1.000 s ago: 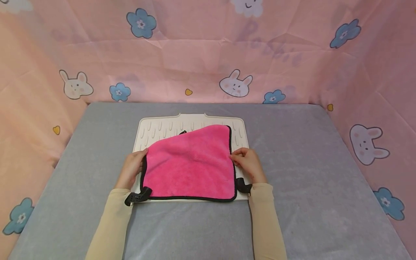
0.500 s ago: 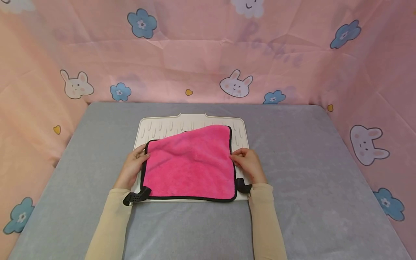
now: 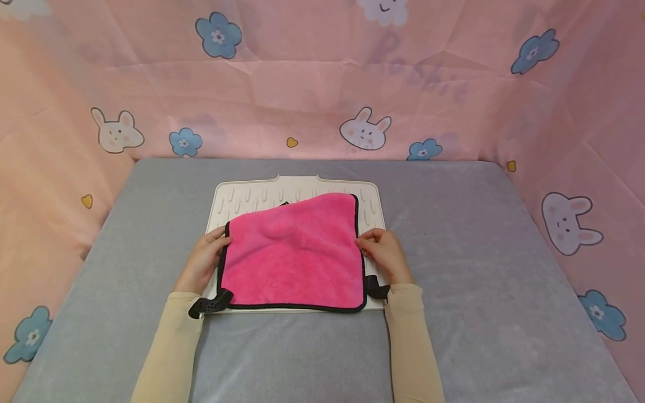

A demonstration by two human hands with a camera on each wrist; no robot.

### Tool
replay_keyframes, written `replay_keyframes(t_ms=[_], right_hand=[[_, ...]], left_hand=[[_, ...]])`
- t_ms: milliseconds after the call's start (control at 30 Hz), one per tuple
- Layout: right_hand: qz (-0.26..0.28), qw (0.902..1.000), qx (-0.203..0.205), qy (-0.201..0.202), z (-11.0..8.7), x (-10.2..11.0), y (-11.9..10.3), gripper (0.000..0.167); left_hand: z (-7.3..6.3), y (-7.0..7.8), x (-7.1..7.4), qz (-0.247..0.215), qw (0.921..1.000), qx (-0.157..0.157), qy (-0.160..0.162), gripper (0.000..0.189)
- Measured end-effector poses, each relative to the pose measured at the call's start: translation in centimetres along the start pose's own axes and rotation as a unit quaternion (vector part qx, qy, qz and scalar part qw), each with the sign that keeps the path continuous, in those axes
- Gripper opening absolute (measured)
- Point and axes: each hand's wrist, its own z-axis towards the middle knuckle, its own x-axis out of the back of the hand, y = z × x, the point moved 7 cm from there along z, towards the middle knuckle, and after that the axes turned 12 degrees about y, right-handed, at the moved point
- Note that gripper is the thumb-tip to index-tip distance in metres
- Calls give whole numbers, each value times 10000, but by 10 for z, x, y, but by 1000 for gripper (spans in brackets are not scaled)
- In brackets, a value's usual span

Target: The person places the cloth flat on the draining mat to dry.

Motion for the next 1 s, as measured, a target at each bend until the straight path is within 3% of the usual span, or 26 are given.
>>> replay_keyframes(t_ms=[267,433,633,833,1000], right_hand=[[-7,9999,164,21,0,1,-2,25],[2,9999,158,14,-1,1,-3,26],[33,9999,125,20,-1,2,-4,26],[-46,9999,138,-18,-1,0,-6,28],[-5,9999,117,24,-1,0,-3,27]], left_hand=[[-4,2,-3,348,9991,-94,-208,51],[-6,6,-3,426,9989,-167,-100,53],[-6,8,-2,0,9996,-180,-215,45],[3,9,1,-465,9982,168,-344,43],[20,13,-1,80,9992,277,-280,44]])
